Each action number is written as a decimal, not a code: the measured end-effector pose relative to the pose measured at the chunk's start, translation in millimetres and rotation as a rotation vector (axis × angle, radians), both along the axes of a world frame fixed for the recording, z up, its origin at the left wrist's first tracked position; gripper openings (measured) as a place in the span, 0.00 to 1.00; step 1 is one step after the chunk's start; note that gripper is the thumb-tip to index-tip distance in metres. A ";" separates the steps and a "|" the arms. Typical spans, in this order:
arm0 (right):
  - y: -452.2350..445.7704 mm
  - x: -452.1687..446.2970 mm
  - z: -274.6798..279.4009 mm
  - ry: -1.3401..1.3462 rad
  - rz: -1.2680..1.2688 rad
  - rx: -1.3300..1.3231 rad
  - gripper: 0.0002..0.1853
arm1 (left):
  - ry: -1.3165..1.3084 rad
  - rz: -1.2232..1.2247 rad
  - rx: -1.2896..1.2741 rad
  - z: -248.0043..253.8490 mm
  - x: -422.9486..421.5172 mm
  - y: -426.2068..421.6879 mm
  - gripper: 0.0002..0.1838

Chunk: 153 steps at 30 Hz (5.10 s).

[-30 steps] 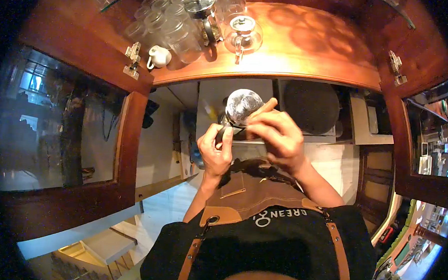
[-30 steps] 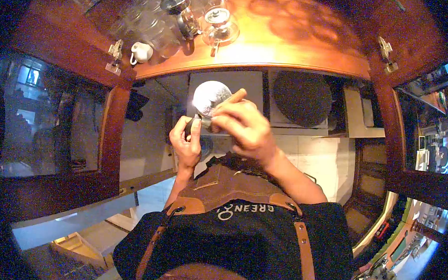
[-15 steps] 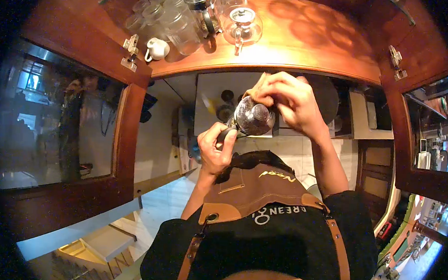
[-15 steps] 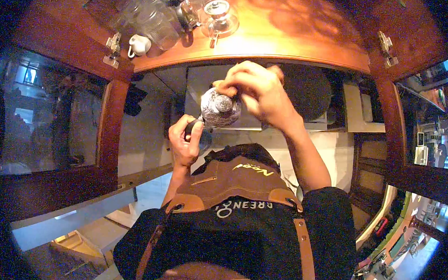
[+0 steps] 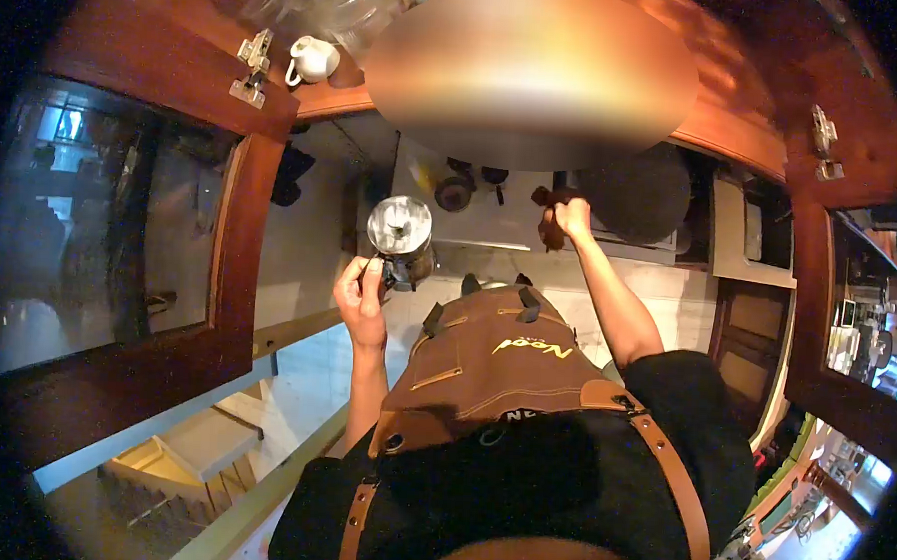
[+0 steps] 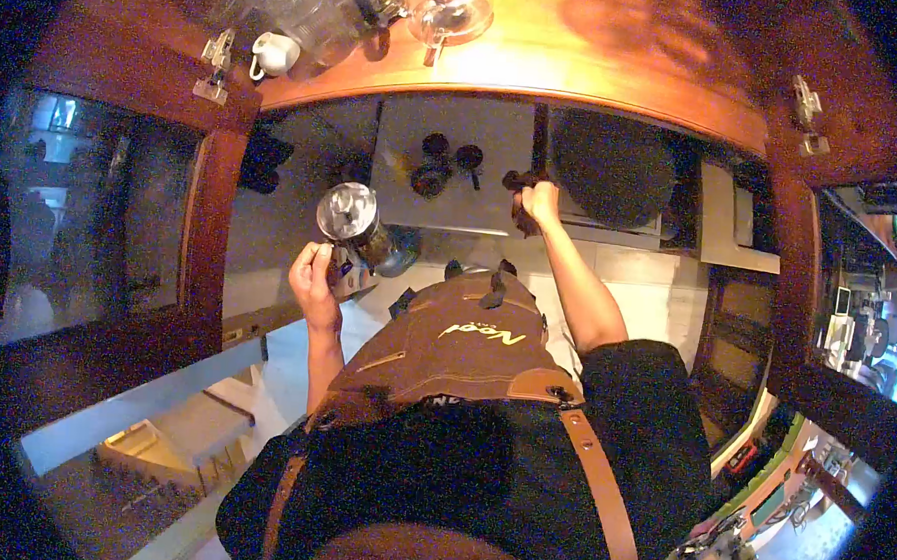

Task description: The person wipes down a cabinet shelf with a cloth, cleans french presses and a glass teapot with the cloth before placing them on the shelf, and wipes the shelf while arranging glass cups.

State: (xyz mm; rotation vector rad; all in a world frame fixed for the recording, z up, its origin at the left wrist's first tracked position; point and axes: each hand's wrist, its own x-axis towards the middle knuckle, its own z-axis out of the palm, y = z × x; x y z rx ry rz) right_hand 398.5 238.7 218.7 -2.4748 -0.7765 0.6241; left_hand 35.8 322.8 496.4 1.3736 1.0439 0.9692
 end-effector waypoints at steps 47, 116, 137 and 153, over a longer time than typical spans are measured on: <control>-150.1 -10.0 190.2 0.373 -0.250 1.065 0.42 | -0.361 -0.847 0.282 144.3 382.9 71.7 0.17; -383.7 -277.6 -111.1 0.569 -1.569 0.526 0.36 | -0.089 -0.482 0.724 82.7 698.2 57.9 0.16; -373.0 -260.8 -78.4 0.572 -1.498 0.541 0.37 | 0.069 -0.729 0.843 84.0 693.9 37.5 0.44; -371.6 -271.7 -100.3 0.633 -1.560 0.470 0.36 | 0.088 -0.537 1.241 84.5 689.4 87.1 0.20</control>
